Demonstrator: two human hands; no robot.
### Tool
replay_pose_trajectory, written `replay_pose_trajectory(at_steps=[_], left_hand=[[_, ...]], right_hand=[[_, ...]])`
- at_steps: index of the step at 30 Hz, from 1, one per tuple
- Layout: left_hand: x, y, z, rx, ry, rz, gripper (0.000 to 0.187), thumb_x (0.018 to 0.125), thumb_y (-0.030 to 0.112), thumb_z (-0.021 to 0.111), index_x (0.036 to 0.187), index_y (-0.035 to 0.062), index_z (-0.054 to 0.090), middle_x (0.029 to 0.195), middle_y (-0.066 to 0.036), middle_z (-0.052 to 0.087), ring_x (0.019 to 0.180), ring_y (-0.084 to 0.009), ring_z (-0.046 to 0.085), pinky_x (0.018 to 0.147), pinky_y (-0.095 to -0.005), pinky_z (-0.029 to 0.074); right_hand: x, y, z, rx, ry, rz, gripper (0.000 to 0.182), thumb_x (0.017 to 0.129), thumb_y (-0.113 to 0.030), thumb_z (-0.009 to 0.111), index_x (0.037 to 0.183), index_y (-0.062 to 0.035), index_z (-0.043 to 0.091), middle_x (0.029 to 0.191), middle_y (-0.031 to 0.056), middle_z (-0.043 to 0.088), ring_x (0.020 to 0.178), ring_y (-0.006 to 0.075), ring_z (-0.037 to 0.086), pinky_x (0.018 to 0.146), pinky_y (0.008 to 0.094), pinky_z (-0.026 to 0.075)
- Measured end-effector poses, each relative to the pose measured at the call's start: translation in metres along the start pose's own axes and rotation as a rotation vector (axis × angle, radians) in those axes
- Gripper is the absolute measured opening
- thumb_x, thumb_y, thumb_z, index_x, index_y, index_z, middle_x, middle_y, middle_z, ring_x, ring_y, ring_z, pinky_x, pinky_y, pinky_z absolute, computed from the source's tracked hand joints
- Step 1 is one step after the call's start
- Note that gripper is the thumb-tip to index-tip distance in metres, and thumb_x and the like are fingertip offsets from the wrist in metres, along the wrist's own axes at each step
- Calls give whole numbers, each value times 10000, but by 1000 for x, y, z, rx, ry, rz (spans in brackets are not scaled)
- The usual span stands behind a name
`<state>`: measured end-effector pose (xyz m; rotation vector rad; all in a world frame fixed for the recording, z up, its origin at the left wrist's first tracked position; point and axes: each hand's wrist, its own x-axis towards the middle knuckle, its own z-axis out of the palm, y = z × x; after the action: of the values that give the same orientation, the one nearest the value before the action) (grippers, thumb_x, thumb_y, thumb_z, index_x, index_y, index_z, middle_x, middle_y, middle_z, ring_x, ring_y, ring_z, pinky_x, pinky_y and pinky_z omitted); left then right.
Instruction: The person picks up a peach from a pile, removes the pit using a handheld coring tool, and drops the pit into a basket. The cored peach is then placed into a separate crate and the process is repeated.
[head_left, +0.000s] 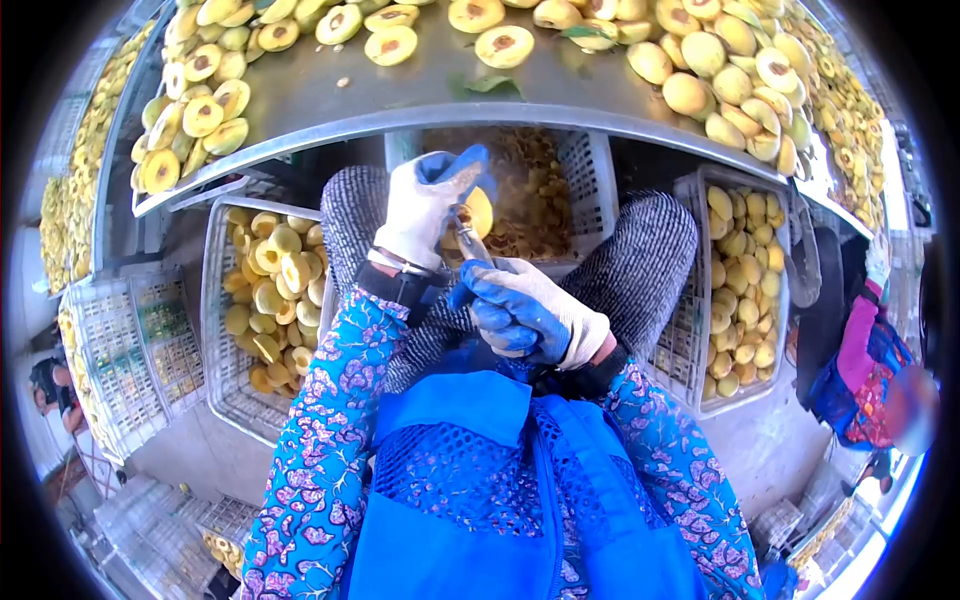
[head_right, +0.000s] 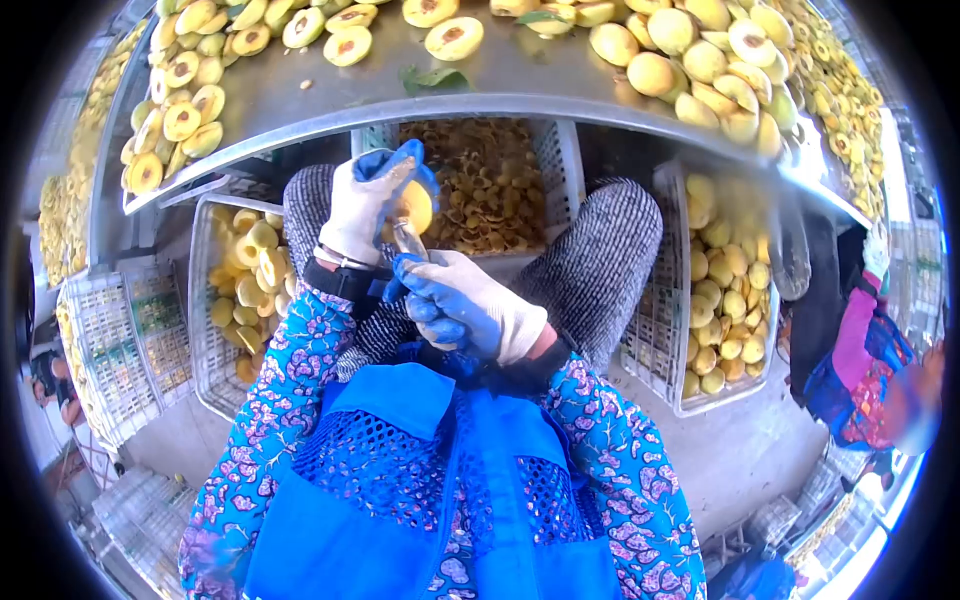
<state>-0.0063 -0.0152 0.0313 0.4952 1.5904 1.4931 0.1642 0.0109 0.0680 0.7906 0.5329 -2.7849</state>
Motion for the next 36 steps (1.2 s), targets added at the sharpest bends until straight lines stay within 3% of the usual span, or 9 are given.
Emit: replay_pose_trajectory(at_steps=[2, 11, 14, 16, 18, 20, 26, 33, 36], left_hand=[[-7, 16, 3, 41, 0, -25, 211, 840, 195, 703, 790, -3, 651, 688, -19, 632, 584, -89, 567, 520, -242, 440], [14, -19, 2, -419, 84, -51, 220, 827, 192, 718, 840, -16, 647, 735, -74, 655, 614, -137, 612, 543, -267, 494], [29, -30, 0, -228, 214, -38, 264, 836, 226, 707, 866, -30, 649, 755, -103, 664, 614, -170, 636, 545, -271, 513], [6, 6, -4, -373, 26, -161, 353, 872, 330, 652, 885, -23, 651, 773, -122, 670, 641, -193, 658, 562, -280, 535], [8, -17, -17, -424, -143, -76, 430, 937, 412, 508, 1002, 0, 615, 865, -130, 669, 742, -230, 674, 641, -329, 571], [-1, -18, -6, -704, -75, -201, 422, 935, 390, 517, 1013, -15, 607, 867, -156, 667, 725, -268, 674, 636, -357, 579], [-2, -10, -2, -274, 48, -105, 430, 928, 383, 531, 999, -34, 607, 855, -168, 665, 701, -279, 673, 594, -370, 577], [7, 2, 0, -795, -44, -31, 433, 941, 400, 502, 990, -15, 616, 868, -139, 664, 737, -263, 662, 635, -366, 563], [-9, 35, -19, -794, 159, 177, 478, 941, 419, 493, 1007, -42, 603, 895, -148, 657, 779, -272, 660, 701, -388, 563]], right_hand=[[11, 2, -5, -7, 45, 31, 263, 982, -264, 460, 1008, -10, 518, 568, -38, 373, 381, 49, 302, 351, 210, 245], [24, 5, -29, 486, -493, 78, 378, 999, -342, 395, 1071, 6, 524, 551, -65, 356, 359, 26, 296, 340, 216, 255], [28, 3, -27, 525, -493, 72, 377, 1009, -330, 375, 1036, 14, 529, 534, -59, 378, 334, 35, 328, 322, 205, 298], [24, 3, -22, 414, -427, 29, 378, 1009, -319, 378, 1043, 23, 535, 561, -57, 397, 337, 20, 319, 324, 193, 287], [23, 2, -23, 380, -440, 30, 364, 1002, -321, 392, 1051, 9, 536, 573, -60, 405, 352, 37, 324, 344, 207, 273], [23, 1, -22, 360, -434, 47, 366, 998, -329, 401, 1050, 5, 541, 576, -54, 414, 352, 39, 329, 344, 205, 278], [20, 4, -21, 294, -406, 74, 375, 998, -340, 394, 1078, -3, 539, 581, -45, 430, 357, 40, 344, 339, 212, 297], [24, 1, -16, 636, -871, 66, 427, 1013, -345, 345, 1123, 30, 516, 557, -44, 414, 341, 43, 342, 352, 226, 335], [4, -5, -18, 519, -686, -42, 429, 1016, -332, 337, 1131, 42, 512, 548, -33, 394, 335, 45, 315, 353, 210, 294]])
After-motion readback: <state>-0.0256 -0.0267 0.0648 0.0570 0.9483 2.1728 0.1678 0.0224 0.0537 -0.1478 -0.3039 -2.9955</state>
